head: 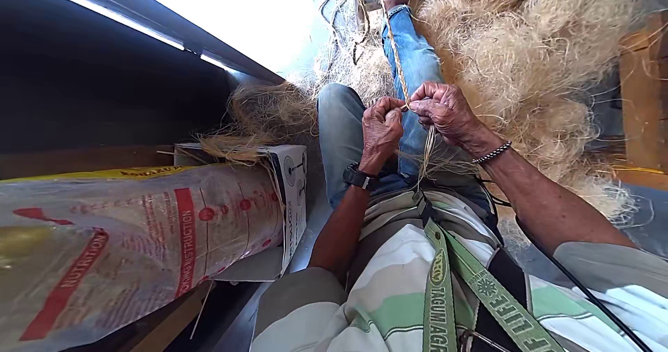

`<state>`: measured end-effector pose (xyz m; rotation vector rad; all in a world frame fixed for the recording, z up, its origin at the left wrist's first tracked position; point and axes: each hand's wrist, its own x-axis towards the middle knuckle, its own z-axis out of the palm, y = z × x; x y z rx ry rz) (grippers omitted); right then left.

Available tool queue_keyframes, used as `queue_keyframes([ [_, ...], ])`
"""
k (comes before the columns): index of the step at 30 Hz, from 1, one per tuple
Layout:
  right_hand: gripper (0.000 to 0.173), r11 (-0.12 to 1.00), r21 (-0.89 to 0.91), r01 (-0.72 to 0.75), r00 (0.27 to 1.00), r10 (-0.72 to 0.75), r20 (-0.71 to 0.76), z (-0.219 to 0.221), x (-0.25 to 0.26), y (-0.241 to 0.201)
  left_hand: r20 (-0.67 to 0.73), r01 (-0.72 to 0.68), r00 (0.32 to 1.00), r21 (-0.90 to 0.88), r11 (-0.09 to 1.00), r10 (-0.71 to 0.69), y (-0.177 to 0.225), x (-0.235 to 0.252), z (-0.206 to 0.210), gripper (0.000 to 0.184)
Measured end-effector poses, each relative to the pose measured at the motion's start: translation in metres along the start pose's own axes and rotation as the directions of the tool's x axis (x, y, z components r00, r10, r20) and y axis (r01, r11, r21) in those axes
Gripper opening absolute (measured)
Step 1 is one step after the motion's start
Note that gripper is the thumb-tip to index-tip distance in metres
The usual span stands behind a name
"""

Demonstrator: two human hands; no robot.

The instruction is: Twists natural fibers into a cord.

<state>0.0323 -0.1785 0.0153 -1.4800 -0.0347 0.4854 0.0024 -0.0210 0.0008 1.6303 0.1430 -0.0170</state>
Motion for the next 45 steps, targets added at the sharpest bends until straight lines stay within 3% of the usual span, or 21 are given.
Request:
queue_keyframes([
  [4, 0.006, 0.993, -0.103, 0.062, 0.998, -0.062, 0.005, -0.005, 0.000, 0.001, 0.050, 0.024, 0.999, -0.151, 0.988, -0.016, -0.001, 0.000, -0.003, 0.021],
  [9, 0.007, 0.883, -0.420, 0.211, 0.975, -0.219, 0.030, -0.006, -0.002, -0.005, 0.033, 0.024, 0.999, -0.236, 0.972, -0.017, -0.002, 0.001, -0.002, 0.009],
  [18, 0.011, 0.804, -0.546, 0.234, 0.964, -0.264, 0.023, -0.005, -0.011, -0.009, -0.072, -0.189, 0.977, 0.162, 0.969, 0.202, 0.000, 0.000, 0.009, 0.009],
  [20, 0.014, 0.695, -0.654, 0.298, 0.936, -0.348, 0.056, -0.004, -0.019, -0.009, -0.063, -0.142, 0.986, 0.150, 0.978, 0.153, 0.001, 0.001, 0.010, 0.010],
  [23, 0.021, 0.444, -0.783, 0.435, 0.852, -0.484, 0.199, 0.000, -0.035, -0.008, -0.017, -0.020, 1.000, 0.028, 0.999, 0.021, 0.004, 0.003, 0.006, 0.016],
  [26, 0.025, 0.293, -0.828, 0.477, 0.823, -0.479, 0.305, -0.003, -0.042, 0.002, 0.050, 0.093, 0.995, -0.173, 0.981, -0.086, 0.002, 0.004, 0.001, 0.023],
  [30, 0.033, 0.300, -0.862, 0.408, 0.875, -0.397, 0.276, -0.007, -0.045, 0.017, 0.091, 0.124, 0.990, -0.253, 0.959, -0.104, 0.001, -0.001, -0.003, 0.018],
  [36, 0.033, 0.327, -0.849, 0.415, 0.860, -0.445, 0.249, -0.007, -0.048, 0.018, 0.111, 0.037, 0.993, 0.028, 0.999, -0.039, 0.024, -0.021, -0.009, 0.014],
  [45, 0.035, 0.360, -0.847, 0.390, 0.872, -0.440, 0.214, -0.013, -0.057, 0.020, 0.109, 0.026, 0.994, 0.032, 0.999, -0.030, 0.021, -0.027, 0.002, 0.015],
])
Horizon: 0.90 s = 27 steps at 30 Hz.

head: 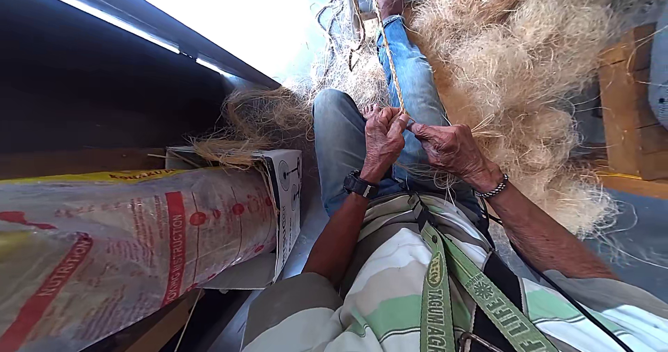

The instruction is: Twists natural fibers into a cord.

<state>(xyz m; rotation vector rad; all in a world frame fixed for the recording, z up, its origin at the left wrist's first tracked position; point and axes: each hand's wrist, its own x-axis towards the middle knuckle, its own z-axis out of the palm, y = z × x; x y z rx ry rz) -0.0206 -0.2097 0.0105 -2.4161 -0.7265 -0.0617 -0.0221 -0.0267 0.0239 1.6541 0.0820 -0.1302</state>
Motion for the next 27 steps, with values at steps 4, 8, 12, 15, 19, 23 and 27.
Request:
queue_keyframes([
  [4, 0.030, 0.998, 0.049, -0.037, 0.999, 0.037, -0.016, -0.002, -0.011, 0.010, -0.020, 0.001, 1.000, -0.018, 1.000, -0.002, -0.003, 0.001, 0.001, 0.016],
  [8, 0.032, 0.970, 0.030, -0.239, 0.971, 0.239, 0.016, -0.018, -0.039, 0.039, -0.030, 0.003, 1.000, -0.025, 1.000, -0.004, -0.001, 0.001, -0.001, 0.015],
  [12, 0.047, 0.824, 0.031, -0.565, 0.824, 0.562, 0.078, -0.045, -0.089, 0.086, -0.048, -0.019, 0.999, -0.043, 0.999, 0.017, 0.000, -0.001, -0.002, 0.015],
  [15, 0.056, 0.588, 0.062, -0.806, 0.587, 0.782, 0.209, -0.058, -0.158, 0.128, -0.071, -0.051, 0.996, -0.016, 0.999, 0.050, -0.002, -0.002, -0.002, 0.014],
  [19, 0.035, 0.033, 0.316, -0.948, 0.124, 0.954, 0.273, -0.070, -0.248, 0.135, -0.103, -0.103, 0.989, 0.025, 0.994, 0.105, -0.005, 0.000, 0.003, 0.011],
  [23, 0.020, -0.187, 0.719, -0.669, -0.023, 0.972, 0.232, -0.078, -0.288, 0.124, -0.091, -0.116, 0.988, 0.117, 0.986, 0.127, -0.004, 0.001, 0.005, 0.008],
  [27, 0.024, -0.218, 0.832, -0.510, -0.064, 0.974, 0.216, -0.085, -0.279, 0.123, -0.074, -0.158, 0.983, 0.149, 0.976, 0.170, -0.004, 0.001, 0.004, 0.006],
])
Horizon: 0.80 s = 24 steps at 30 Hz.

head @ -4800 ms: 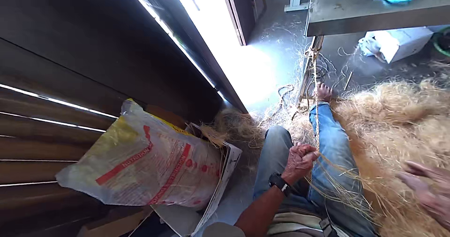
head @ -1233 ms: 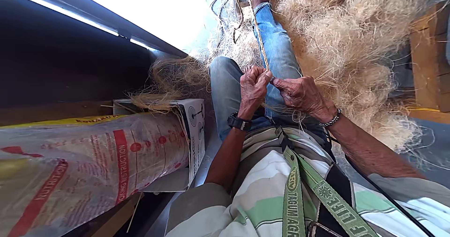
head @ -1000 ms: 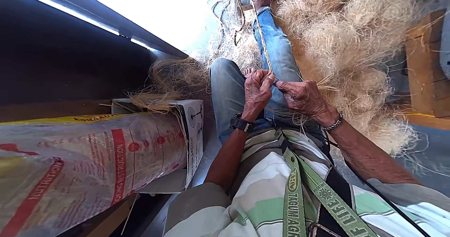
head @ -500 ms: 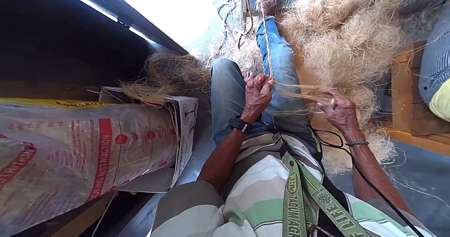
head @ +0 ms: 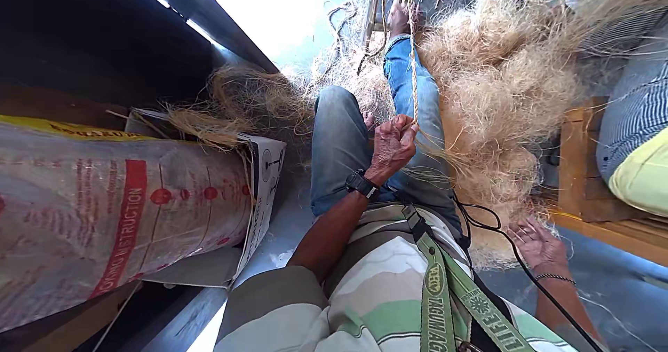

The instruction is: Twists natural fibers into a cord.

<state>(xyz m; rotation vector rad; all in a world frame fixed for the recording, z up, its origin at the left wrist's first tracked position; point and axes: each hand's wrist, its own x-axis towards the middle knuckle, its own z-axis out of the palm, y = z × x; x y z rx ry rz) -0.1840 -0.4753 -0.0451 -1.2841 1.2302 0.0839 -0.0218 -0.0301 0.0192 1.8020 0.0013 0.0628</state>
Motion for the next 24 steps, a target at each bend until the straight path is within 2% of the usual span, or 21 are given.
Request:
queue_keyframes([
  [2, 0.025, 0.974, -0.192, -0.118, 0.981, 0.084, -0.174, 0.005, -0.002, 0.001, -0.018, -0.012, 1.000, -0.001, 1.000, 0.012, -0.005, 0.001, 0.002, 0.007],
  [5, 0.042, 0.883, -0.426, -0.198, 0.960, 0.085, -0.268, -0.004, -0.003, 0.013, -0.038, 0.002, 0.999, 0.007, 1.000, -0.002, -0.011, 0.003, 0.004, 0.008],
  [8, 0.036, 0.823, -0.567, -0.028, 0.970, -0.114, -0.214, 0.006, -0.018, 0.016, -0.033, 0.015, 0.999, 0.007, 1.000, -0.014, -0.013, 0.000, 0.000, 0.008],
  [11, 0.038, 0.724, -0.630, 0.281, 0.925, -0.379, -0.023, 0.032, -0.022, -0.008, -0.030, 0.037, 0.999, -0.024, 0.999, -0.038, -0.005, -0.003, -0.005, 0.009],
  [13, 0.041, 0.532, -0.680, 0.505, 0.815, -0.553, 0.173, 0.061, -0.027, -0.042, -0.030, 0.048, 0.998, -0.033, 0.998, -0.049, -0.004, -0.002, -0.003, 0.010],
  [15, 0.043, 0.270, -0.674, 0.688, 0.631, -0.682, 0.371, 0.104, -0.046, -0.081, -0.046, 0.023, 0.999, -0.034, 0.999, -0.025, -0.016, -0.001, 0.004, 0.011],
  [16, 0.043, 0.148, -0.634, 0.759, 0.523, -0.718, 0.460, 0.128, -0.058, -0.098, -0.080, 0.009, 0.997, -0.045, 0.999, -0.012, -0.022, 0.005, 0.008, 0.011],
  [18, 0.043, -0.009, -0.509, 0.861, 0.357, -0.702, 0.616, 0.175, -0.086, -0.123, -0.096, 0.004, 0.995, -0.055, 0.998, -0.009, -0.026, 0.012, 0.011, 0.011],
  [20, 0.042, -0.061, -0.345, 0.936, 0.238, -0.612, 0.754, 0.219, -0.113, -0.134, -0.089, 0.000, 0.996, -0.062, 0.998, -0.005, -0.026, 0.013, 0.012, 0.012],
  [21, 0.041, -0.038, -0.267, 0.963, 0.201, -0.555, 0.807, 0.243, -0.125, -0.136, -0.082, -0.002, 0.997, -0.072, 0.997, -0.004, -0.026, 0.013, 0.012, 0.012],
  [23, 0.039, 0.075, -0.162, 0.984, 0.179, -0.428, 0.886, 0.289, -0.136, -0.134, -0.072, -0.014, 0.997, -0.089, 0.996, 0.007, -0.026, 0.014, 0.012, 0.012],
  [24, 0.037, 0.149, -0.147, 0.978, 0.190, -0.344, 0.920, 0.307, -0.136, -0.131, -0.068, -0.015, 0.998, -0.092, 0.996, 0.009, -0.026, 0.015, 0.012, 0.012],
])
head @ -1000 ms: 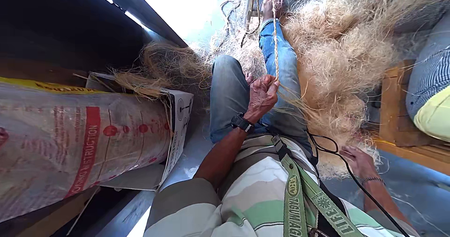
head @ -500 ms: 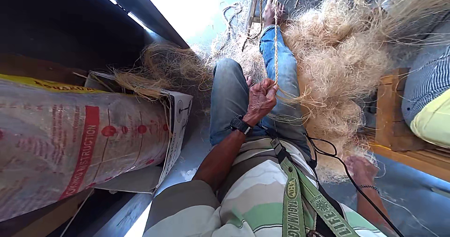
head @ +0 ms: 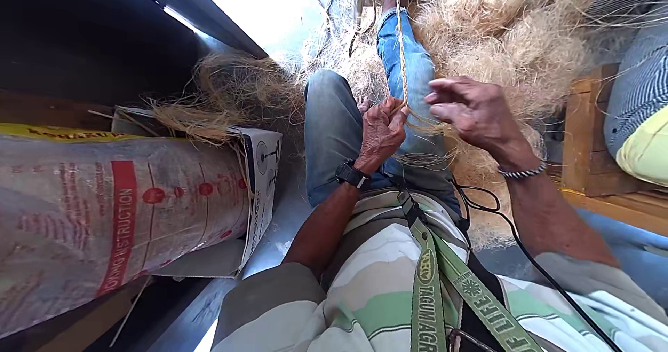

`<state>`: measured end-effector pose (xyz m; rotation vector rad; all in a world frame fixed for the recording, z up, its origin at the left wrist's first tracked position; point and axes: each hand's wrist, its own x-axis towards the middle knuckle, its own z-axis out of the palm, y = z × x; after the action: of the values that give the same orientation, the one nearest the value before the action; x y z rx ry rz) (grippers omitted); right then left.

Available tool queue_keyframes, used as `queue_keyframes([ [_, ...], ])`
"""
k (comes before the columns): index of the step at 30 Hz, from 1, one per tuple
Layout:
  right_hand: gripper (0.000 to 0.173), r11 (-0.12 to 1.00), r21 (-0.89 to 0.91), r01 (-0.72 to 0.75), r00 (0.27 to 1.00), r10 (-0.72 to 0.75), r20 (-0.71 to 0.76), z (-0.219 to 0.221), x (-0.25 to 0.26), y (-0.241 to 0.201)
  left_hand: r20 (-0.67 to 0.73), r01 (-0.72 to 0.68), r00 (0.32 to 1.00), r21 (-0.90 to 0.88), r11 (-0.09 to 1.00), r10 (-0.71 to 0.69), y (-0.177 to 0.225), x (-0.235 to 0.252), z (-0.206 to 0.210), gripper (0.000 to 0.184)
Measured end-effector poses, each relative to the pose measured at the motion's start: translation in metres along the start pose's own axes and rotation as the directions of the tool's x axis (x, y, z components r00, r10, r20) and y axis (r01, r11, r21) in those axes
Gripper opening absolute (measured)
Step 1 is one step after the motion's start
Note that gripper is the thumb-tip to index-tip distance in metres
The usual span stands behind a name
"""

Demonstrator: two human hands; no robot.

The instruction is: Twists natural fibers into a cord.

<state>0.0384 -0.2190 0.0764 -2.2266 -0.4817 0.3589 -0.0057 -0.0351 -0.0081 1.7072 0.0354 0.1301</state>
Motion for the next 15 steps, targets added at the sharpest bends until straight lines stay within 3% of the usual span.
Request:
queue_keyframes([
  [3, 0.021, 0.977, 0.204, -0.058, 0.982, 0.019, 0.189, 0.020, 0.029, 0.004, 0.009, 0.007, 1.000, -0.008, 1.000, -0.007, 0.000, 0.001, -0.001, 0.010],
  [7, 0.006, 0.962, 0.264, -0.070, 0.967, 0.000, 0.254, 0.025, 0.039, 0.012, 0.053, 0.026, 0.998, 0.010, 1.000, -0.027, -0.002, 0.003, -0.006, 0.010],
  [11, 0.008, 0.963, 0.264, -0.056, 0.972, -0.007, 0.234, 0.027, 0.039, 0.015, 0.083, 0.022, 0.996, 0.033, 0.999, -0.025, -0.005, 0.005, -0.008, 0.013],
  [15, 0.013, 0.963, 0.268, 0.013, 0.994, -0.042, 0.102, 0.035, 0.037, 0.020, 0.110, -0.039, 0.993, 0.043, 0.998, 0.034, -0.003, 0.008, -0.013, 0.014],
])
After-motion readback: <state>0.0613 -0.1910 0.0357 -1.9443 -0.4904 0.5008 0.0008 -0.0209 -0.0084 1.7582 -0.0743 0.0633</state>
